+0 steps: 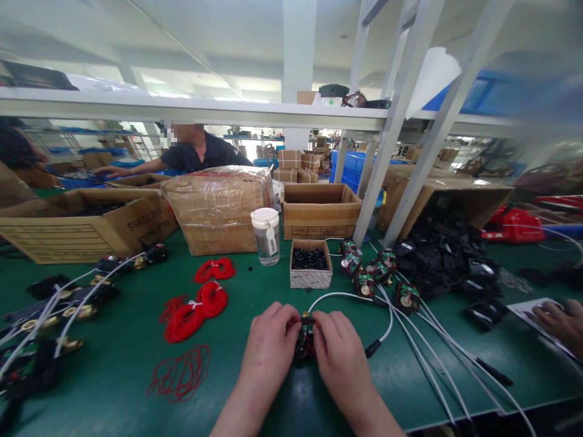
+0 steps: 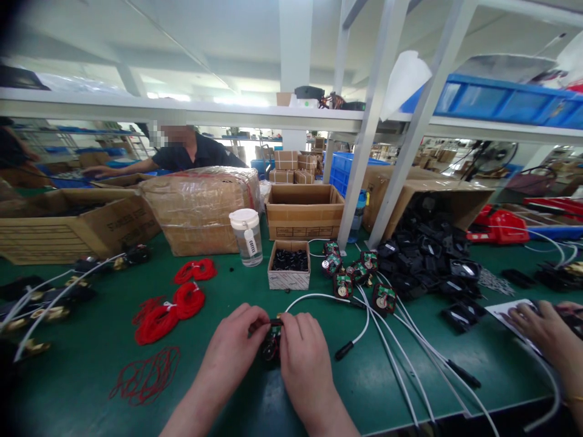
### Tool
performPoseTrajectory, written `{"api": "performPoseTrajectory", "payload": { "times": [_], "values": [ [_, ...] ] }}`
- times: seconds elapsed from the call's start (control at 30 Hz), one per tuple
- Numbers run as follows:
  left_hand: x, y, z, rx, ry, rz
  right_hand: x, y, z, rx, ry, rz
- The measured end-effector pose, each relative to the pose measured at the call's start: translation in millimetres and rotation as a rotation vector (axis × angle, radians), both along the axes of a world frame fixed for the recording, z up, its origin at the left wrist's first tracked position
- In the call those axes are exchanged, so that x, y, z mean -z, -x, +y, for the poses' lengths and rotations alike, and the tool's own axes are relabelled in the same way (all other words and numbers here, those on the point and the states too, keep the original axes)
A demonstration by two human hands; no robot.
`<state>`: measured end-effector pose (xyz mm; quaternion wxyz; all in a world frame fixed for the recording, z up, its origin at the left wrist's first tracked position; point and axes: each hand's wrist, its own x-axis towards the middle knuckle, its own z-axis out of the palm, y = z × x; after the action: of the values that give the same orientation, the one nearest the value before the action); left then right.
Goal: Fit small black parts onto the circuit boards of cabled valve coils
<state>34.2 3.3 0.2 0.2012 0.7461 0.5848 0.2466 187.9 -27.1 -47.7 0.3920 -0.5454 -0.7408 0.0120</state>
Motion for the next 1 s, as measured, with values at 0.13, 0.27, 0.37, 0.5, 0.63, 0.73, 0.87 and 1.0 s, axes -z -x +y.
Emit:
{"api": "performPoseTrajectory", "payload": {
  "times": [0.13,0.27,0.37,0.5,0.63,0.73,0.87,1.0],
  "values": [
    [0.1,-1.8,1.5,0.006,0.007,-0.018,-0.4,1.0,0.3,0.023,0.008,-0.010],
    [-0.5,-2.7,2.2,0.015,0.012,-0.034,0.1,0.9,1.8,0.026,0.034,-0.014],
    [-0.7,-2.5,3.0,0.010,0.016,-0.042,2.0,0.0,2.8,0.020,0.054,0.000],
    [0.1,-1.7,6.6,-0.004,0.059,-0.052,4.3,-0.5,3.7,0.025,0.096,0.046],
    [0.9,-0.4,9.8,0.008,0.077,-0.073,3.2,-1.1,3.5,0.011,0.130,0.148],
    [0.3,0.4,10.2,0.017,0.084,-0.088,0.6,-3.7,3.8,-0.013,0.181,0.260],
    [-0.9,1.2,10.2,0.027,0.078,-0.083,-3.1,-8.5,8.4,-0.024,0.235,0.392],
    [-0.4,1.7,10.8,0.038,0.070,-0.076,-4.3,-10.2,13.8,-0.034,0.297,0.446]
  ]
}}
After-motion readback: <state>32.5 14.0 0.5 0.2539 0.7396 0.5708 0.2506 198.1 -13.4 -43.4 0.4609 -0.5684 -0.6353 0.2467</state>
